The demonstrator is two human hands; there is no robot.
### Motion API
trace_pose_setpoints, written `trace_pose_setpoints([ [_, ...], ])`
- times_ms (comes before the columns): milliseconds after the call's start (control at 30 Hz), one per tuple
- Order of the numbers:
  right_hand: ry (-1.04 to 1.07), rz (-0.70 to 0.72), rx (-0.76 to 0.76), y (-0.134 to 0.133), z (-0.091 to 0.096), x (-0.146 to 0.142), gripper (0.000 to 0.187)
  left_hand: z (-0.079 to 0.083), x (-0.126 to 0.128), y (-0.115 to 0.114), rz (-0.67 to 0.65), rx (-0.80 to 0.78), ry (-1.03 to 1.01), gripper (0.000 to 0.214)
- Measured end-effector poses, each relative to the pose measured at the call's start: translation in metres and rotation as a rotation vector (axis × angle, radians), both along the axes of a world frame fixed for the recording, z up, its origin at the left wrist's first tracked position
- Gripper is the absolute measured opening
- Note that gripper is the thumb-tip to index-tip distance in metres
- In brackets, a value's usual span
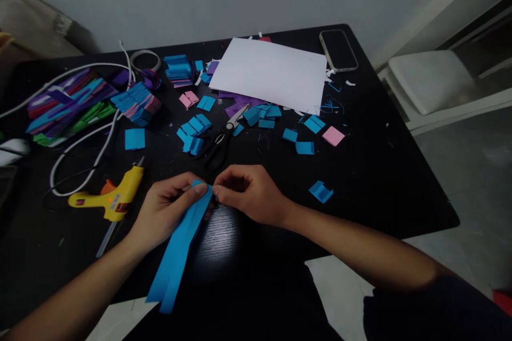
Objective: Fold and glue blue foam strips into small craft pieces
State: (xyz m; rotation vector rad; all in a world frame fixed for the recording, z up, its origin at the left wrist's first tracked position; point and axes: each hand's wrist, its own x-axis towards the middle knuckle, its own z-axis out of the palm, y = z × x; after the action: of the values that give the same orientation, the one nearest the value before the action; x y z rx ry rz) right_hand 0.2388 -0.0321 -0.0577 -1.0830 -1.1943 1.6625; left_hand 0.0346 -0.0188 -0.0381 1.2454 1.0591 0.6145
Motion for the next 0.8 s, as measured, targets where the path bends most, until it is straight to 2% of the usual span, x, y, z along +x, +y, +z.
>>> trace_pose_setpoints([
  [200, -0.038, -0.018, 0.017, 0.0009, 0.0002, 0.0003, 0.017, -0.001, -0.0009, -0.0006, 0.012, -0.051, -0.031, 0.03],
  [400, -0.073, -0.055, 0.045, 0.0045, -0.0014, 0.0027, 0.016, -0.0031, -0.0021, 0.0002, -0.04, -0.212, -0.087, 0.029],
  [600, -0.046, -0.052, 0.018, 0.0078, 0.0014, 0.0048, 0.015, -0.0033, -0.0021, 0.002, -0.052, -0.217, -0.097, 0.025],
  [800, -0.011, 0.023, -0.058, 0.006, 0.0063, 0.0011, 0.019, -0.002, 0.0002, 0.0009, -0.088, -0.199, -0.096, 0.026],
])
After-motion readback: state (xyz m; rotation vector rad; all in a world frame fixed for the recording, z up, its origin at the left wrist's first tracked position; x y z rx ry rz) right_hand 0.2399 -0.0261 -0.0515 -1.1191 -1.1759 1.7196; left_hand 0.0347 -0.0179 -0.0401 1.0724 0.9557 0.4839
